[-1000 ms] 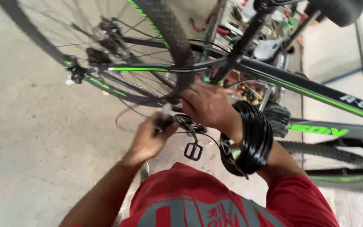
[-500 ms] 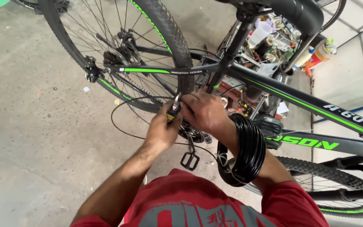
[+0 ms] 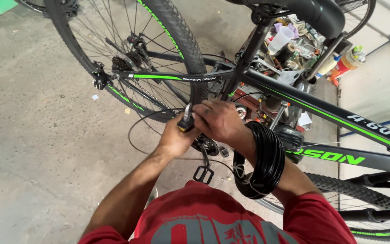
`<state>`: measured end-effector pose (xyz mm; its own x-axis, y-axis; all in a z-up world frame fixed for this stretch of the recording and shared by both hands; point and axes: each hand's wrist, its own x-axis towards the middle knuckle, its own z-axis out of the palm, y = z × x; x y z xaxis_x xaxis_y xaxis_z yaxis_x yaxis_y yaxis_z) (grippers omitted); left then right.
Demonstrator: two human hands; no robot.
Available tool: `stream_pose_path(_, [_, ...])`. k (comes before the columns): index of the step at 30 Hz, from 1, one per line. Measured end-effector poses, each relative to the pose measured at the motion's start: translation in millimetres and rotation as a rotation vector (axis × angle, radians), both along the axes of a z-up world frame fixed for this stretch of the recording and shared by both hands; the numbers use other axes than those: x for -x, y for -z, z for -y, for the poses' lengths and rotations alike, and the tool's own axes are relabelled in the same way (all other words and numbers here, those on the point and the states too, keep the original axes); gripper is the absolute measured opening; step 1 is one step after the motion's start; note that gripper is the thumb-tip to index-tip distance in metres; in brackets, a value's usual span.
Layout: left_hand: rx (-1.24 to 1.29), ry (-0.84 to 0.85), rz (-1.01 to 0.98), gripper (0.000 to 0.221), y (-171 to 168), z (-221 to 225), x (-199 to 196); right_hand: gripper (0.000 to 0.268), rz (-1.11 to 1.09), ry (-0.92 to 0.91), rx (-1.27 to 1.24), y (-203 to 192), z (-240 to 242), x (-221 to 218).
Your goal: Replacing and threading a bicycle cable through the frame and derailleur using pliers.
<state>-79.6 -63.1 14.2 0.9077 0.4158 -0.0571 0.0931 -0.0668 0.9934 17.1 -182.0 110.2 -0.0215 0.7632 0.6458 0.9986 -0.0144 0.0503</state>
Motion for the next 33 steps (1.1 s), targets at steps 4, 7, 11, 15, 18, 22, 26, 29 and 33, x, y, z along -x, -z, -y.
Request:
stream_pose_path(4, [0.18,0.057,-0.125,0.028,-24,5,31,0.025,0.042,0.035,-0.003,0,0,1])
stream_pose_path(7, [0.405,0.073,-0.049,0.013,74,14,17,0.022,-0.013,0.016,-0.035,10,4,2])
stream_pose_path(11, [0.354,0.069,-0.015,0.03,54,3,6,0.02,-0.006,0.051,-0.045,12,-2,-1])
stream_pose_path(15, [0.243,0.099,0.004,0.032,56,-8,-15,0.027,0.024,0.041,-0.048,10,-6,-16])
stream_pose_path(18, [0.166,0.147,-0.009,0.023,54,-17,-24,0.028,0.02,0.046,-0.043,11,-9,-20])
stream_pose_path(22, [0.16,0.135,0.031,0.015,71,-22,-28,0.024,-0.027,0.068,-0.019,14,-13,-21])
stream_pose_path(26, [0.2,0.09,-0.008,0.014,72,-18,-35,0.025,-0.039,0.078,0.0,8,-18,-20])
stream_pose_path(29, [0.141,0.102,-0.078,0.016,59,-21,-33,0.022,-0.05,0.088,0.035,14,-17,-24])
stream_pose_path(33, [0.063,0.105,-0.077,0.017,43,-30,-39,0.021,-0.039,0.104,0.002,16,-14,-25])
